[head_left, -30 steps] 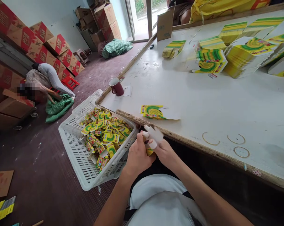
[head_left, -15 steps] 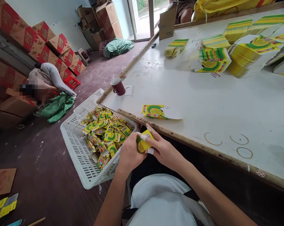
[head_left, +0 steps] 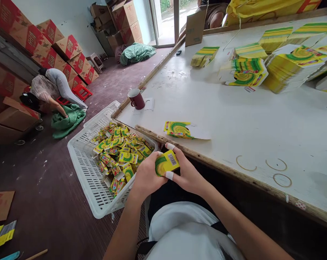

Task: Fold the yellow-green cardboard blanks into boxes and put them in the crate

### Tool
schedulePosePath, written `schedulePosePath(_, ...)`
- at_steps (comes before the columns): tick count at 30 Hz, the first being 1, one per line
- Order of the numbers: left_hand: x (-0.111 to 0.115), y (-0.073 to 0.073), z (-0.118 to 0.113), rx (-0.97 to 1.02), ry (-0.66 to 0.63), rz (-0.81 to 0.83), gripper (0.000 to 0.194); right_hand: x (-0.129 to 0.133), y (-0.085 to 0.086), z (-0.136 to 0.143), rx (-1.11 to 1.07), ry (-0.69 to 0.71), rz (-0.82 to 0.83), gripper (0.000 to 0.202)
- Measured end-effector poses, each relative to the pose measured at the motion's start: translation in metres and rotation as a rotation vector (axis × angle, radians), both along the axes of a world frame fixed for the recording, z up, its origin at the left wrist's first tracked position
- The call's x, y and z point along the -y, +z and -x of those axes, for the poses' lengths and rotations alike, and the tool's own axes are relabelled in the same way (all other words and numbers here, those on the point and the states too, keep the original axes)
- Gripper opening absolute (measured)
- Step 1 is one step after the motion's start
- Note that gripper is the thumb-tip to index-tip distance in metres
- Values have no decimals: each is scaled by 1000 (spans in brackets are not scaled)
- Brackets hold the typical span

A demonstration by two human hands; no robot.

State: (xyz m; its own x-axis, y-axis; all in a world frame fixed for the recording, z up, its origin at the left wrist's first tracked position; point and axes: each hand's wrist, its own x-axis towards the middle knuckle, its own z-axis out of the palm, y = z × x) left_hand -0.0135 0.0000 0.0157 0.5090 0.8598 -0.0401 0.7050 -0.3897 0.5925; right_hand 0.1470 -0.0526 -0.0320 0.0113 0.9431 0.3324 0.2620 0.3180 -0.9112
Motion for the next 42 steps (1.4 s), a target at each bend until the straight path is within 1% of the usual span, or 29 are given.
schedulePosePath(1,-4,-2,10,12,78,-5,47,-4,-3,0,9,-20,-4,73)
schedulePosePath(2,-9,-5,22,20,184,-31,50,-9,-6,-5,43,-62,-19,71)
schedulePosePath(3,-15,-8,36,17,346,-121,58,-16,-8,-12,98,-132,-45,65)
schedulePosePath(4,-21,-11,51,-16,502,-231,75,-23,-11,-22,171,-237,-67,57)
schedulePosePath(5,-26,-14,65,-30,616,-308,87,-32,-14,-34,243,-361,-73,51)
schedulePosePath(6,-30,-17,76,-18,668,-337,92,-40,-17,-45,316,-463,-53,48)
schedulePosePath(7,-32,-20,85,6,691,-337,92,-49,-20,-55,392,-537,-21,46)
schedulePosePath(8,-33,-23,89,36,683,-318,90,-57,-24,-63,447,-568,4,42)
schedulePosePath(10,-28,-28,88,106,604,-235,80,-68,-31,-72,493,-575,27,35)
schedulePosePath(12,-20,-32,75,181,498,-122,69,-74,-35,-74,484,-567,25,31)
schedulePosePath(14,-12,-37,58,257,411,4,63,-74,-34,-72,463,-584,30,33)
schedulePosePath(16,-7,-41,41,358,339,139,63,-67,-26,-68,440,-611,45,38)
schedulePosePath(18,-3,-43,24,523,268,278,71,-56,-15,-59,358,-602,64,41)
schedulePosePath(19,-1,-43,15,636,231,337,76,-49,-8,-52,282,-564,75,42)
schedulePosePath(20,0,-41,6,764,207,377,81,-42,-1,-43,153,-484,91,45)
schedulePosePath(21,1,-38,-3,893,200,394,83,-34,5,-32,-4,-365,109,48)
schedulePosePath(22,2,-34,-11,1014,211,386,83,-26,10,-19,-121,-227,130,49)
schedulePosePath(24,2,-23,-26,1187,290,323,77,-11,18,7,-302,44,208,48)
schedulePosePath(25,1,-18,-30,1244,340,274,73,-5,21,18,-410,115,231,48)
schedulePosePath(27,-2,-11,-35,1320,405,177,65,3,23,36,-510,174,246,50)
schedulePosePath(28,-4,-10,-35,1349,420,143,61,6,24,41,-512,170,246,50)
schedulePosePath(30,-7,-12,-32,1384,431,136,56,6,22,44,-465,156,260,49)
schedulePosePath(32,-6,-19,-30,1383,442,191,60,4,20,38,-455,124,287,46)
schedulePosePath(33,-4,-23,-29,1365,443,217,64,2,19,34,-484,103,298,43)
schedulePosePath(35,2,-30,-30,1308,461,213,69,-1,17,24,-570,74,309,35)
schedulePosePath(36,5,-33,-30,1277,479,192,65,-1,17,20,-605,70,312,31)
schedulePosePath(38,9,-37,-32,1235,541,138,52,-2,15,14,-626,80,323,25)
schedulePosePath(40,8,-39,-30,1214,596,113,42,-1,13,10,-575,61,317,20)
schedulePosePath(42,4,-35,-23,1169,576,143,43,-1,11,3,-448,-12,234,20)
